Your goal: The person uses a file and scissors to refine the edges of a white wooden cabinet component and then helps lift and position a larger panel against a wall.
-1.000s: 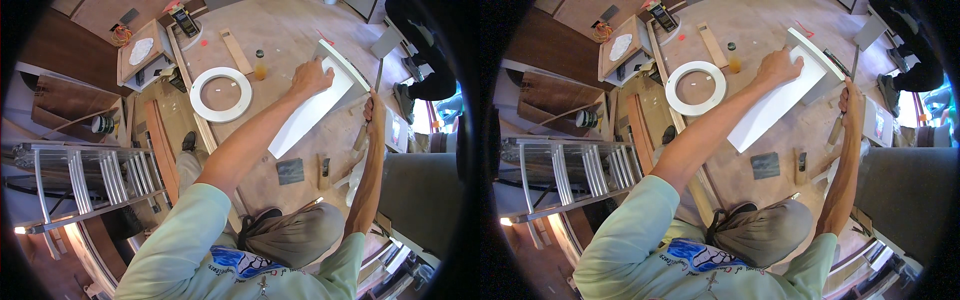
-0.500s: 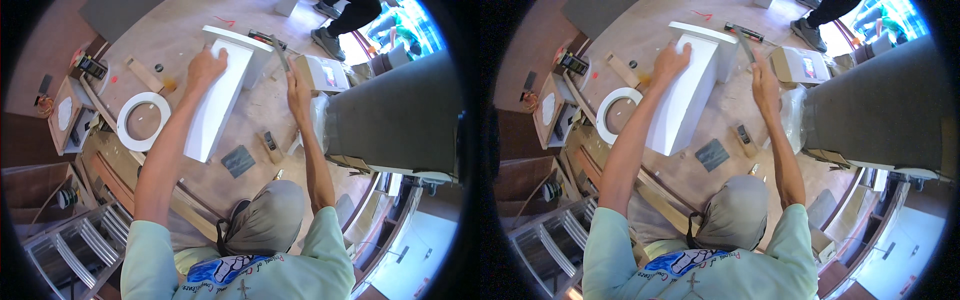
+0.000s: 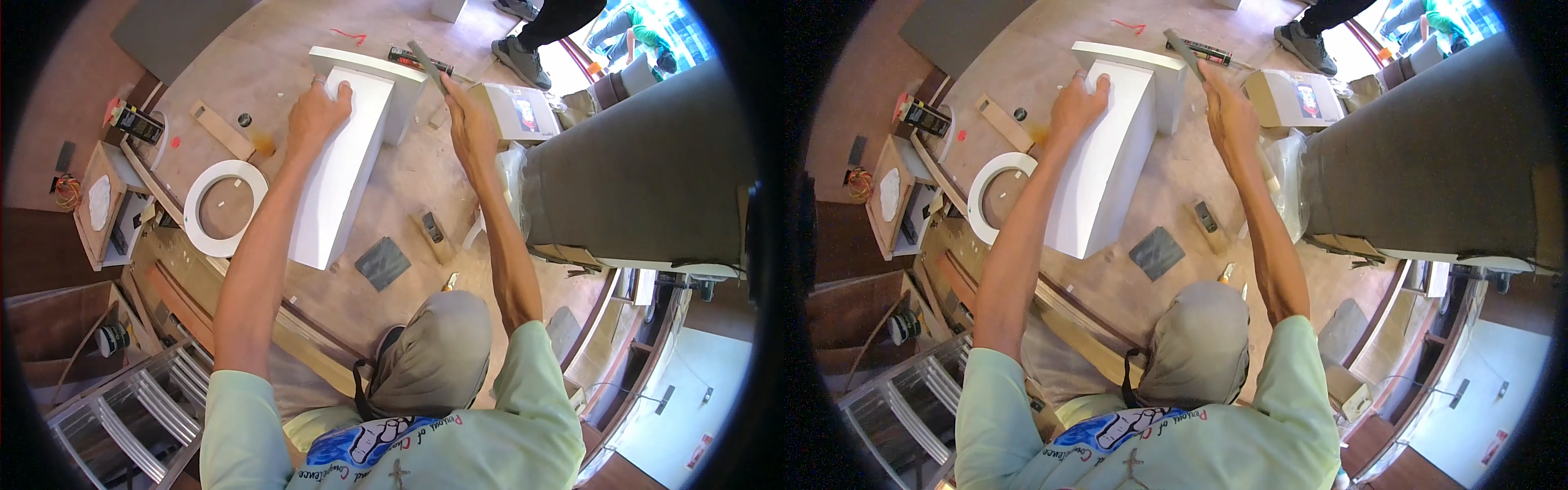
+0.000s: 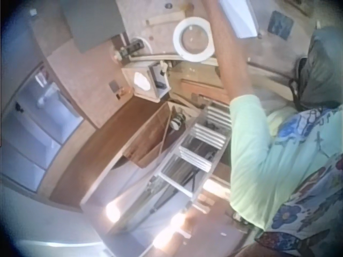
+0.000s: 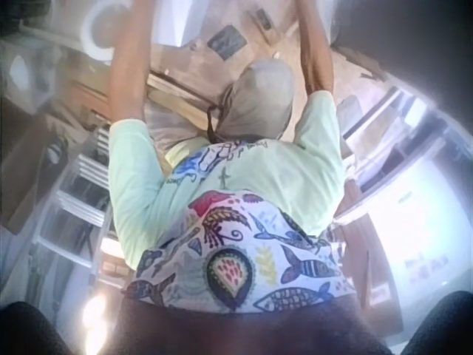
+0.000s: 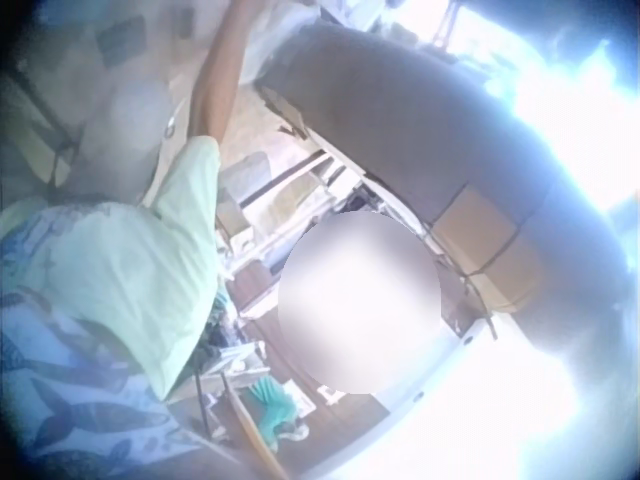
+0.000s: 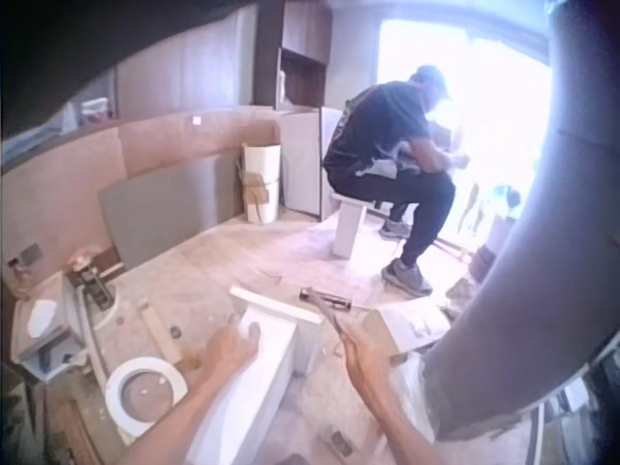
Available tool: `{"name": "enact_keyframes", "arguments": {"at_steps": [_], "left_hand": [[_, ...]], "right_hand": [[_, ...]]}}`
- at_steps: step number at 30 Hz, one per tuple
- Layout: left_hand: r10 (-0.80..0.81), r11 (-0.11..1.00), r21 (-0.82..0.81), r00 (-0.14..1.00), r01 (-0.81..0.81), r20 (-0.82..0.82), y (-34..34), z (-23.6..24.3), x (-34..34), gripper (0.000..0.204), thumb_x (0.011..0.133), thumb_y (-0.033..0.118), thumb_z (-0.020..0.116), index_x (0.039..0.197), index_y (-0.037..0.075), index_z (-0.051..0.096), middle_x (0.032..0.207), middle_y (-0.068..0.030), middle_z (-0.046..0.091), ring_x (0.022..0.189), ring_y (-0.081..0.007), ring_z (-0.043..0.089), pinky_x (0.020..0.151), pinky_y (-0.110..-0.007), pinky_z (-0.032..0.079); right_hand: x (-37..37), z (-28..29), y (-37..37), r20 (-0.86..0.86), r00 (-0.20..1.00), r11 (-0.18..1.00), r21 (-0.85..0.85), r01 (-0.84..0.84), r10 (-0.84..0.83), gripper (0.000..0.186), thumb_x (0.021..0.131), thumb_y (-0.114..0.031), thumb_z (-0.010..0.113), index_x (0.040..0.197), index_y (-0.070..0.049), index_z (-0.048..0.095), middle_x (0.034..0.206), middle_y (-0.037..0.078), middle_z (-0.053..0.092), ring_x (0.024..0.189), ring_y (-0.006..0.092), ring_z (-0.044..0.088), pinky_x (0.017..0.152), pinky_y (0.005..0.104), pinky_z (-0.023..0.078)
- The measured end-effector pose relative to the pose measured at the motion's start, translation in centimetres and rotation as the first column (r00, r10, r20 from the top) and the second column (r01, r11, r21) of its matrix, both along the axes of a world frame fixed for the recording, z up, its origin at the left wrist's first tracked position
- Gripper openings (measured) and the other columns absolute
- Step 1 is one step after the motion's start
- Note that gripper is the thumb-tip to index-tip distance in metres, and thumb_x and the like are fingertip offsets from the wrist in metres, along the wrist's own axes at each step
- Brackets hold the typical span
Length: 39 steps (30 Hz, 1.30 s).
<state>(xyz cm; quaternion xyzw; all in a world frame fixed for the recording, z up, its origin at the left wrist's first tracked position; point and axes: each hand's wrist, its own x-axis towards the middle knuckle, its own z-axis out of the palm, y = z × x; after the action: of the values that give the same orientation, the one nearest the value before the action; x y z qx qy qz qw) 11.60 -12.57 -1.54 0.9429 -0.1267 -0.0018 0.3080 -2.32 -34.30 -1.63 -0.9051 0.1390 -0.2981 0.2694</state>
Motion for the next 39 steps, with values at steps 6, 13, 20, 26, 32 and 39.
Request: {"name": "enact_keyframes", "arguments": {"at_steps": [6, 13, 20, 26, 32, 39], "left_hand": [[-0.003, 1.000, -0.006, 1.000, 0.003, 0.002, -0.1, -0.1, -0.2, 0.067, 0.092, 0.050, 0.050, 0.130, -0.004, 0.057, 0.108, -0.0306, 0.069, 0.105, -0.0448, 0.066, 0.093, -0.050, 0.051], [-0.020, 0.999, -0.031, 1.000, 0.020, -0.014, -0.2, 0.0, -0.4, 0.067, 0.092, 0.050, 0.050, 0.130, -0.004, 0.057, 0.108, -0.0308, 0.069, 0.105, -0.0449, 0.066, 0.093, -0.050, 0.051], [-0.015, 0.999, -0.042, 1.000, 0.014, -0.023, 0.1, -0.2, 0.0, 0.066, 0.091, 0.050, 0.050, 0.130, -0.003, 0.057, 0.108, -0.0304, 0.069, 0.105, -0.0448, 0.066, 0.092, -0.050, 0.051], [-0.018, 0.999, -0.044, 1.000, 0.018, 0.005, 0.1, 0.0, 0.0, 0.066, 0.091, 0.050, 0.050, 0.130, -0.003, 0.057, 0.108, -0.0298, 0.069, 0.104, -0.0443, 0.067, 0.093, -0.050, 0.051], [-0.025, 0.999, -0.035, 0.995, 0.022, -0.093, 0.4, 0.3, -0.1, 0.074, 0.091, 0.055, 0.049, 0.136, -0.005, 0.054, 0.117, -0.0313, 0.067, 0.112, -0.0448, 0.064, 0.098, -0.048, 0.048], [-0.030, 0.997, -0.068, 0.995, 0.023, -0.094, 0.6, 0.2, 0.0, 0.075, 0.090, 0.055, 0.049, 0.135, -0.004, 0.054, 0.115, -0.0319, 0.067, 0.110, -0.0441, 0.065, 0.097, -0.048, 0.049]], "right_hand": [[0.7, -0.3, -0.1, -0.117, 0.993, 0.999, -0.019, 0.027, -0.029, 0.035, 0.102, -0.031, 0.054, 0.135, -0.033, 0.063, 0.096, 0.019, 0.070, 0.088, 0.0401, 0.066, 0.076, 0.0490, 0.050], [1.1, -0.2, -1.0, -0.099, 0.995, 1.000, 0.016, -0.021, 0.022, 0.035, 0.102, -0.034, 0.052, 0.136, -0.033, 0.062, 0.107, 0.019, 0.071, 0.095, 0.0403, 0.067, 0.079, 0.0470, 0.051], [0.7, 3.4, -1.0, -0.256, 0.967, 0.994, -0.099, -0.040, 0.014, 0.034, 0.103, -0.035, 0.049, 0.133, -0.032, 0.064, 0.099, 0.019, 0.072, 0.089, 0.0414, 0.067, 0.075, 0.0493, 0.051], [2.4, 3.6, -1.8, -0.317, 0.948, 0.996, -0.082, -0.024, -0.003, 0.036, 0.104, -0.034, 0.048, 0.137, -0.034, 0.060, 0.107, 0.021, 0.070, 0.100, 0.0411, 0.067, 0.084, 0.0471, 0.051], [2.4, 2.0, -0.6, -0.240, 0.970, 0.999, -0.007, -0.043, 0.040, 0.037, 0.103, -0.037, 0.049, 0.136, -0.025, 0.061, 0.103, 0.021, 0.071, 0.095, 0.0428, 0.067, 0.080, 0.0494, 0.051], [3.7, 0.9, -0.3, -0.056, 0.982, 0.626, 0.776, -0.072, 0.182, 0.044, 0.101, -0.043, 0.058, 0.124, -0.006, 0.064, 0.066, -0.009, 0.041, 0.054, 0.0018, 0.036, 0.046, 0.0197, 0.029]]}}
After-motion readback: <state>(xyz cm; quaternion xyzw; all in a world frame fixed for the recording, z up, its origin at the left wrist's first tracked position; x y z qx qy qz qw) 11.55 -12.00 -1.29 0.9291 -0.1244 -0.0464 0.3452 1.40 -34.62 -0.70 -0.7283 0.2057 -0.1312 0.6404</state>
